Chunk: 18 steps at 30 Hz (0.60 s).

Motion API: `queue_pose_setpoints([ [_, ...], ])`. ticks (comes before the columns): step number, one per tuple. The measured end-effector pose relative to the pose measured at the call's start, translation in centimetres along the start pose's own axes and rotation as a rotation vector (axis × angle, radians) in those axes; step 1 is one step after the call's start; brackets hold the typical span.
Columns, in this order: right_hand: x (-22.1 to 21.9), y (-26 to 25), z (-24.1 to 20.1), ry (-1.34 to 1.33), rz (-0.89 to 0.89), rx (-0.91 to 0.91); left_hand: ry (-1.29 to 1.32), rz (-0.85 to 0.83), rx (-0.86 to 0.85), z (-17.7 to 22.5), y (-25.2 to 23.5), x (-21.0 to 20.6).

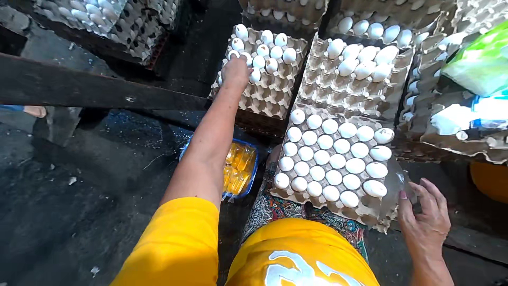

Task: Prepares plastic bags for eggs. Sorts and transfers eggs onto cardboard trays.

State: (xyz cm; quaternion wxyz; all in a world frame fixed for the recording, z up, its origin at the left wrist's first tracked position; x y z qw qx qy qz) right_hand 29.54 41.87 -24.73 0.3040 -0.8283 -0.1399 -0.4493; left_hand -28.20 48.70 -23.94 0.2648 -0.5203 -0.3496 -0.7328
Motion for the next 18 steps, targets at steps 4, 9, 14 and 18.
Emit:
queue_pose_setpoints([
  [4,-0.3,0.1,-0.1,-0.008,-0.002,-0.018,-0.056,-0.028,-0.069,2.0,0.7,-1.7],
  [9,-0.2,0.1,0.1,-0.015,0.008,-0.031,-0.059,0.003,0.006,2.8,1.0,-2.2],
  [14,-0.5,0.7,0.4,-0.024,0.009,-0.049,-0.060,0.022,0.041,2.8,0.6,-2.3],
  [18,-0.4,0.9,0.2,-0.041,0.000,-0.075,-0.112,0.003,0.044,2.7,-0.2,-3.0],
])
Point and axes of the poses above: each hand's wrist, its own y-axis away from the middle knuckle, its own x-axis out of the back of the hand, z = x × y, the point moved 6 cm from there along -y, towards the middle knuckle, and after that the axes turned 14 degrees about x, right-handed, at the moved point
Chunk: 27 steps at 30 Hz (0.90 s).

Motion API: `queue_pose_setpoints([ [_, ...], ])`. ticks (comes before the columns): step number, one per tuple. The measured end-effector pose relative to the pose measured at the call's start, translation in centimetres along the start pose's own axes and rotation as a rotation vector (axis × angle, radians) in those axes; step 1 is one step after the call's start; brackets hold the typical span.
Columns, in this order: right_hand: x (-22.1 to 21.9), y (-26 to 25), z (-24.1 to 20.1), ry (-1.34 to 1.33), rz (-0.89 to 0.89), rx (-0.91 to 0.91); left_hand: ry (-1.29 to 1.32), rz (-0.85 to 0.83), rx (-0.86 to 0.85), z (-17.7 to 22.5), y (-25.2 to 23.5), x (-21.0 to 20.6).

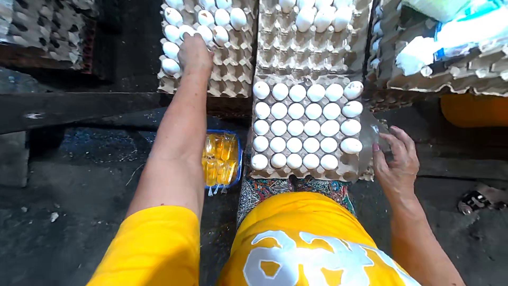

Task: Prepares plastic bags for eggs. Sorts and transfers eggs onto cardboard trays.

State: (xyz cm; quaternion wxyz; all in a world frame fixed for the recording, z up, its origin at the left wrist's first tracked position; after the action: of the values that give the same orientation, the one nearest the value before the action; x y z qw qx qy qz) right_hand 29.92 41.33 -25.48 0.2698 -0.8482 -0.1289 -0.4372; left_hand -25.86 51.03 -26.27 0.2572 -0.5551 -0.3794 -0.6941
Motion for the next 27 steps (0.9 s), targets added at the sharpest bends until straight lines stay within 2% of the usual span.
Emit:
queue_pose_setpoints([
  [7,-0.2,0.5,0.5,0.011,-0.001,-0.003,0.063,0.060,-0.012,-0.1,-0.3,-0.6],
  [12,-0.3,0.5,0.5,0.024,-0.030,0.002,-0.016,-0.027,0.044,0.6,2.1,1.2],
  [23,-0.1,0.7,0.7,0.024,-0.037,-0.002,-0.106,-0.077,0.003,1.2,1.7,1.3],
  [25,-0.2,0.6,0.6,0.026,-0.043,0.005,-0.123,-0.098,-0.002,0.4,0.9,0.8],
  [27,-0.5,0.8,0.4,0.031,-0.062,-0.026,-0.109,-0.036,-0.066,-1.1,0.2,0.4],
])
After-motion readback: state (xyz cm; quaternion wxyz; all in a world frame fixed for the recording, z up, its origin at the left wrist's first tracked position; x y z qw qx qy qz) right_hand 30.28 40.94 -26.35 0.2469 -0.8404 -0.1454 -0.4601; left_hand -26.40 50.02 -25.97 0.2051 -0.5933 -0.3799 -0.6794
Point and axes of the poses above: each hand's wrist, its own y-axis away from the middle knuckle, its own x-axis out of the back of the hand, z = x × y, the point moved 6 cm from there along -y, towards the middle knuckle, and after that the axes turned 14 degrees about x, right-handed, at the moved point
